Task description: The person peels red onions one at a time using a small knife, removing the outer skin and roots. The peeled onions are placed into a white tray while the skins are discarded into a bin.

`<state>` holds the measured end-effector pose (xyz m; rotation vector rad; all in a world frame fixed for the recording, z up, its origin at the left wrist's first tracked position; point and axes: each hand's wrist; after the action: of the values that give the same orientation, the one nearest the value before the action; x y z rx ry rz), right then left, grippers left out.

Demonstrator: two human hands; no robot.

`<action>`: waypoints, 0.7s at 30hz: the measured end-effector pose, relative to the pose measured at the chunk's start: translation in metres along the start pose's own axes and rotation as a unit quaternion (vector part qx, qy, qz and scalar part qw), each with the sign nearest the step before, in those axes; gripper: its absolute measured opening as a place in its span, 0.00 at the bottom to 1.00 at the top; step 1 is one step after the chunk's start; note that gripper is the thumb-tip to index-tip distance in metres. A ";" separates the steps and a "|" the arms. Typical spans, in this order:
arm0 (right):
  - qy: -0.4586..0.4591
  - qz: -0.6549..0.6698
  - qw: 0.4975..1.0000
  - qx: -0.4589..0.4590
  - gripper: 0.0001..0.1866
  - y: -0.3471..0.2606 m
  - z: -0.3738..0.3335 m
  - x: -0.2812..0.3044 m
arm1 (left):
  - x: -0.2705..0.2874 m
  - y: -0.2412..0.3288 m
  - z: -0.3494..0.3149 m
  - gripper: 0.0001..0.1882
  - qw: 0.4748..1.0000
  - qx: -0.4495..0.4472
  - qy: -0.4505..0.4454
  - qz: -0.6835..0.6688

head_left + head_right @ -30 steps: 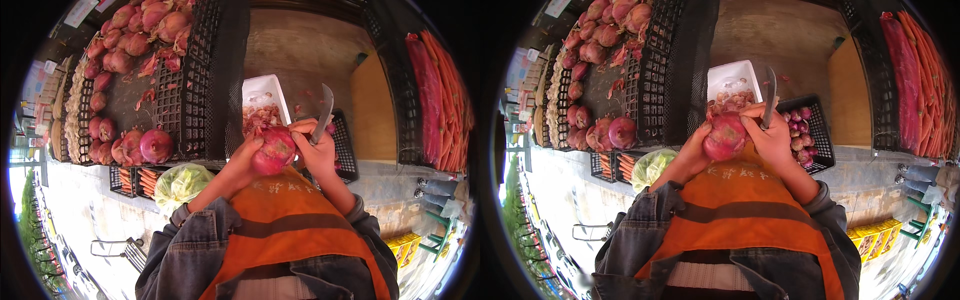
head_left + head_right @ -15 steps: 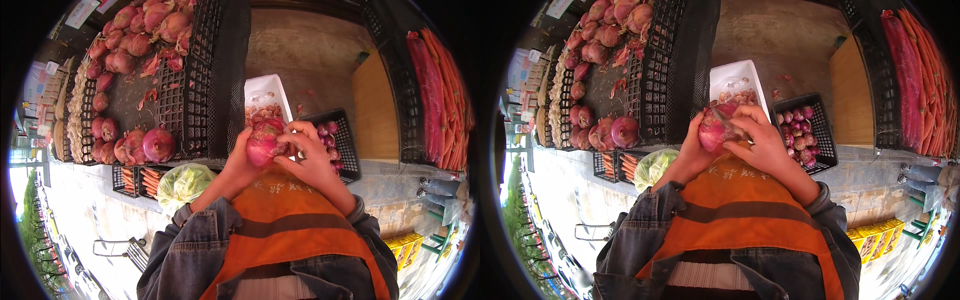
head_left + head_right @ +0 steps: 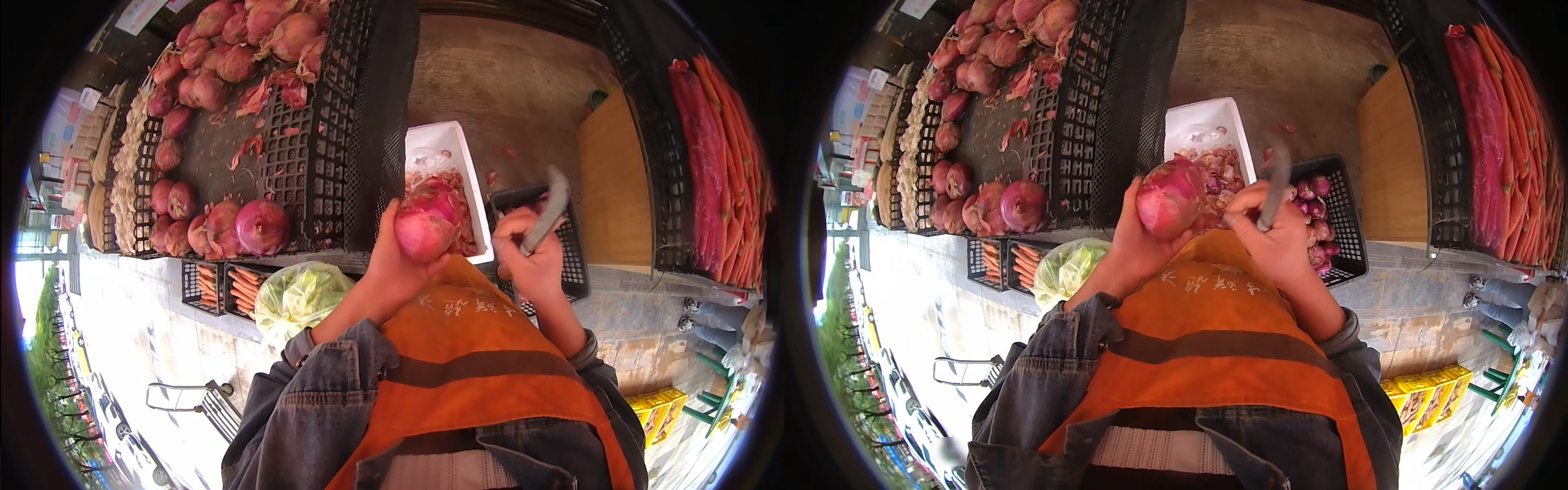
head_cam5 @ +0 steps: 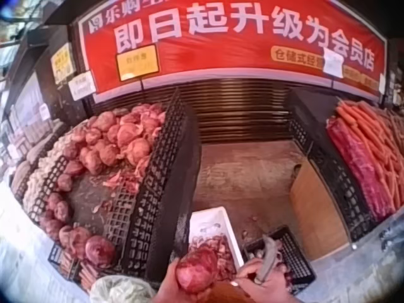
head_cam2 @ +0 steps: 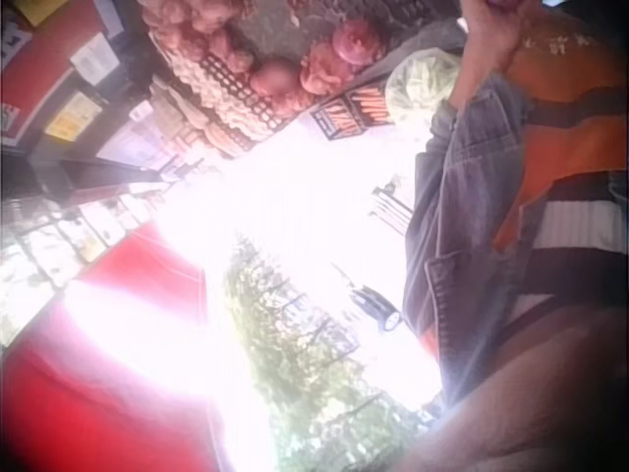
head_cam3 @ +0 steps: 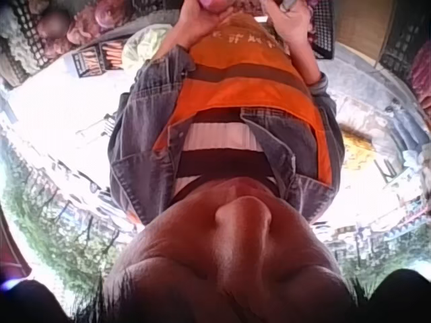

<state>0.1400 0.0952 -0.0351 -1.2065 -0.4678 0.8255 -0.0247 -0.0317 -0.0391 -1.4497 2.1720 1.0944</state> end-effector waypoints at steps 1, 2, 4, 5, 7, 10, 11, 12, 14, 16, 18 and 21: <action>0.048 0.049 0.997 -0.035 0.06 0.001 0.000 -0.002 | 0.003 -0.001 0.003 0.35 1.000 0.002 -0.019 -0.003; 0.096 0.097 0.988 -0.069 0.05 0.002 0.000 -0.004 | 0.004 -0.002 0.004 0.35 0.999 -0.018 -0.017 0.022; 0.046 -0.017 0.998 -0.031 0.08 0.003 0.008 -0.013 | 0.003 -0.006 0.004 0.34 0.996 -0.056 -0.011 0.072; 0.032 -0.061 0.998 -0.015 0.08 -0.001 0.011 -0.024 | -0.001 -0.005 0.003 0.33 0.997 -0.047 -0.017 0.051; -0.021 -0.071 0.994 -0.076 0.06 -0.015 0.019 -0.033 | -0.011 -0.002 -0.002 0.32 0.999 -0.031 -0.026 0.009; -0.033 -0.113 0.993 0.018 0.05 -0.002 0.020 -0.031 | -0.012 -0.002 -0.005 0.30 0.999 -0.021 -0.017 0.018; -0.036 -0.129 0.991 0.027 0.06 0.001 0.019 -0.029 | -0.012 -0.002 -0.005 0.30 0.999 -0.033 -0.019 0.029; -0.046 -0.111 0.993 0.019 0.05 0.001 0.018 -0.028 | -0.011 -0.002 -0.006 0.31 0.999 -0.034 -0.018 0.025; -0.066 -0.078 0.995 0.003 0.05 0.002 0.014 -0.026 | -0.008 -0.003 -0.005 0.31 0.999 -0.035 -0.017 0.016; -0.086 -0.039 0.996 0.005 0.04 0.004 0.008 -0.021 | -0.009 -0.001 -0.006 0.32 1.000 -0.023 -0.014 -0.003; -0.095 0.017 0.995 -0.033 0.04 0.007 0.002 -0.015 | -0.008 0.000 -0.006 0.33 1.000 -0.009 -0.024 -0.016; -0.107 0.166 0.969 -0.149 0.03 0.012 -0.004 0.000 | 0.004 -0.003 0.001 0.34 0.994 0.033 -0.087 -0.052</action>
<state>0.1391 0.0940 -0.0474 -1.5062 -0.5896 1.2114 -0.0242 -0.0341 -0.0436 -1.3680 1.9730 1.0605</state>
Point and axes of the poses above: each hand's wrist, its own z-axis towards the middle knuckle, its own x-axis out of the back of the hand, y = z × x, and after that the axes turned 11 degrees about z, right-handed
